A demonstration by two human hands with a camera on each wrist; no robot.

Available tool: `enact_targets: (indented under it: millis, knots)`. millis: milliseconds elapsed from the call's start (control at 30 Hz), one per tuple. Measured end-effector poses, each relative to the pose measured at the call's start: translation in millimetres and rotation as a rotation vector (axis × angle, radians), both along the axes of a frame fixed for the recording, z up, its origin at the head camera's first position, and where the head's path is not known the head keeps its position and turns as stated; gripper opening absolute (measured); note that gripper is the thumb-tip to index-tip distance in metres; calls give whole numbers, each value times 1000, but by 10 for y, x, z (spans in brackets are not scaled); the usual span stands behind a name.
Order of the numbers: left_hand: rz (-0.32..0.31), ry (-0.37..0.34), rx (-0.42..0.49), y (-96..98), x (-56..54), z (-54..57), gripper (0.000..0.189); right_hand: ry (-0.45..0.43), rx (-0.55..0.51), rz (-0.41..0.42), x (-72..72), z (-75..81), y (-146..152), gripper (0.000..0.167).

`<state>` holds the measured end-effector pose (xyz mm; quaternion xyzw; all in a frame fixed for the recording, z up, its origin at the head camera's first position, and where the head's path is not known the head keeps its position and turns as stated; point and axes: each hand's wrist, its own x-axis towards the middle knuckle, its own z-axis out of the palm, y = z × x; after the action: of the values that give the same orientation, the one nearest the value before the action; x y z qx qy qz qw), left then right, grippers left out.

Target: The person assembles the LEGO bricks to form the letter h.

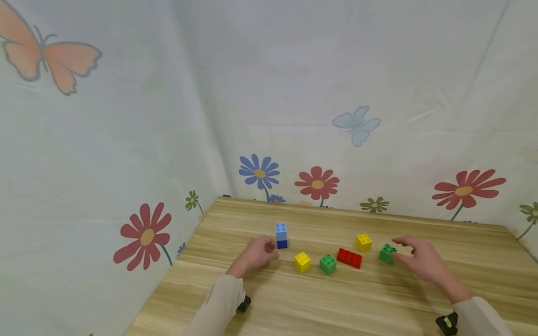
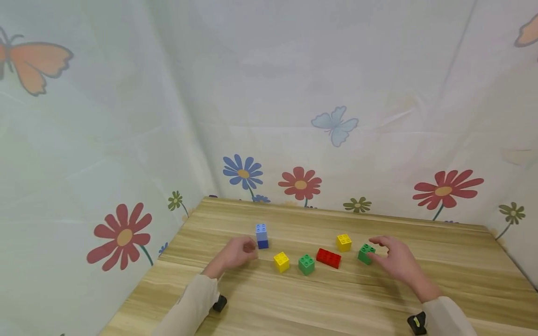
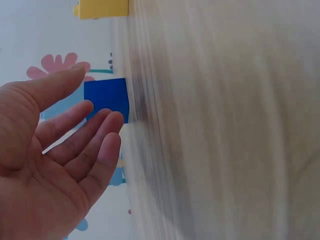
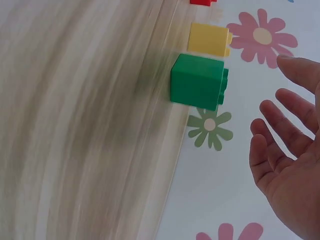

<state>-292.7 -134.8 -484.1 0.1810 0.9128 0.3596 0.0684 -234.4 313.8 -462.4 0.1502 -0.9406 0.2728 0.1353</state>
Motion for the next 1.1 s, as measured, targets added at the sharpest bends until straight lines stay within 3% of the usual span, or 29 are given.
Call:
enact_targets:
  millis: [233, 400, 767, 1100]
  knots:
    - [-106, 16, -2, 147, 92, -24, 29, -38, 6, -2, -41, -38, 92, 43]
    - [-144, 3, -21, 259, 131, -32, 35, -53, 12, 14, -85, -74, 115, 45]
    - [-163, -88, -23, 481, 192, -7, 48, -104, 18, 44, -159, -162, 101, 53]
    - [-144, -23, -62, 614, 181, -17, 44, -136, 28, 50, -233, -215, 75, 54]
